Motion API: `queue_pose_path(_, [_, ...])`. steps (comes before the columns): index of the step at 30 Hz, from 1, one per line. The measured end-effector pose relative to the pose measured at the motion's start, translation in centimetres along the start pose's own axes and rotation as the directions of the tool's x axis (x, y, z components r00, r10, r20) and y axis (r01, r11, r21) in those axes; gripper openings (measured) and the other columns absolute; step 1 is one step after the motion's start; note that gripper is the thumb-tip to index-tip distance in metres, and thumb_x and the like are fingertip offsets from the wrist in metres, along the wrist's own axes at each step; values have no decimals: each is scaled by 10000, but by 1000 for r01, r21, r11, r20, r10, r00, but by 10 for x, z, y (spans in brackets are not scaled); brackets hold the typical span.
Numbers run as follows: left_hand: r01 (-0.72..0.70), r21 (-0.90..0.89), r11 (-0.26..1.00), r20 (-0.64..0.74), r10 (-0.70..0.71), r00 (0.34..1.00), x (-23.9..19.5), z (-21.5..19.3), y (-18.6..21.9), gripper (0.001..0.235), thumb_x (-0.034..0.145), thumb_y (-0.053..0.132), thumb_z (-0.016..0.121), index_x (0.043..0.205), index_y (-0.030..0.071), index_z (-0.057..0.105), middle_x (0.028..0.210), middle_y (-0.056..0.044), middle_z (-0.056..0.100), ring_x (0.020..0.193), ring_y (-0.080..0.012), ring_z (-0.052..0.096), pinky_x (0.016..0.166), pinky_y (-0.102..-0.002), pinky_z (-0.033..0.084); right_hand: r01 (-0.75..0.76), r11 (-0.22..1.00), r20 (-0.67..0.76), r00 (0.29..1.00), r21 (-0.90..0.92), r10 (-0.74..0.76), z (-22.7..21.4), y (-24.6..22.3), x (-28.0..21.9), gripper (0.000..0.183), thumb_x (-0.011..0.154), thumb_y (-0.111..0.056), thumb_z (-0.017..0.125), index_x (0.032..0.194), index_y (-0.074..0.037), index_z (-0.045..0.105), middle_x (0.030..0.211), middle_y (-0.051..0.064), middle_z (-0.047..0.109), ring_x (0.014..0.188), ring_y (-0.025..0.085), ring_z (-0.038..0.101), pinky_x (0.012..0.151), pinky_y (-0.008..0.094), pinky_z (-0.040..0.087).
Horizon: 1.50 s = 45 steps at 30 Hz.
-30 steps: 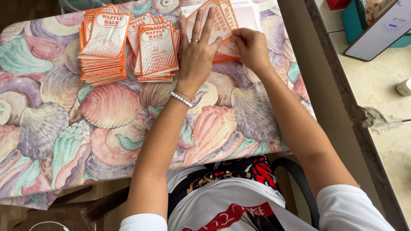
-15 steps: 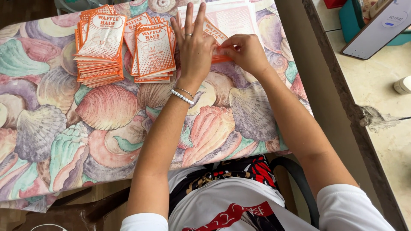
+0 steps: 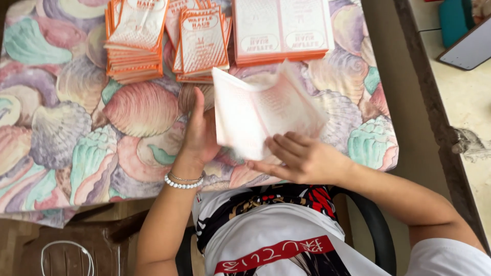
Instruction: The person folds multiple orange and white printed paper sheets by hand on a table, then stacks them into neat piles. The person repeats the folding and stacking process for several sheets throughout the clip.
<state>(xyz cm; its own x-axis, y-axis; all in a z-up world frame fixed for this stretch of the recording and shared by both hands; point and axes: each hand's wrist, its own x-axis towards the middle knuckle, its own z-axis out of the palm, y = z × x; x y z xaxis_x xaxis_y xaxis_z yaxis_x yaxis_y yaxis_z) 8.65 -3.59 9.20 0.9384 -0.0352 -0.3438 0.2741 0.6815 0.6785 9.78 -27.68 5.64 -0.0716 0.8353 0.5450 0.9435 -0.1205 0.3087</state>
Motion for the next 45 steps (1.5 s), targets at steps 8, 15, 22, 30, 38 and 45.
queue_pose_path(8, [-229,581,781,-166,389,906,12,-58,-63,338,764,199,910,995,51,713,769,-43,708,660,-127,674,560,-283,543,-302,821,-24,933,485,358,28,-7,-40,612,836,-334,832,1328,-60,592,1120,273,715,1070,462,702,886,524,580])
queue_pose_path(15, [-541,594,596,158,572,805,-30,-26,-20,159,834,150,876,905,78,754,742,-6,704,688,-31,588,623,-221,545,-450,104,158,507,887,847,25,56,-40,1230,721,-117,929,1665,-78,141,1418,235,557,1335,392,574,1212,549,479])
queue_pose_path(22, [-608,640,469,160,693,703,-21,-52,-36,371,807,187,916,1093,51,723,941,-78,757,919,-94,661,845,-363,583,-527,1,134,219,850,966,40,23,-43,485,758,6,971,1143,4,676,930,120,723,835,183,715,795,332,619])
queue_pose_path(30, [-670,601,435,130,774,619,-13,-62,-66,126,1007,198,693,1024,79,658,871,-47,679,925,-84,579,840,-319,529,-519,51,49,177,853,983,55,7,-45,398,794,-23,973,1074,0,690,952,119,739,879,142,701,854,320,602])
queue_pose_path(38, [-714,586,385,98,840,533,-23,-46,-66,205,1001,244,707,1093,97,597,916,-38,621,945,-81,558,887,-328,516,-458,119,4,257,881,966,41,0,-41,679,819,-66,937,1397,9,589,1007,116,696,972,150,675,945,304,546])
queue_pose_path(45, [-715,611,341,120,853,509,-30,-29,-62,156,1080,245,558,1083,91,538,894,-29,554,943,-87,523,867,-332,502,-462,100,9,229,881,973,38,1,-38,686,826,-84,935,1410,9,588,1033,66,705,987,95,668,962,272,551])
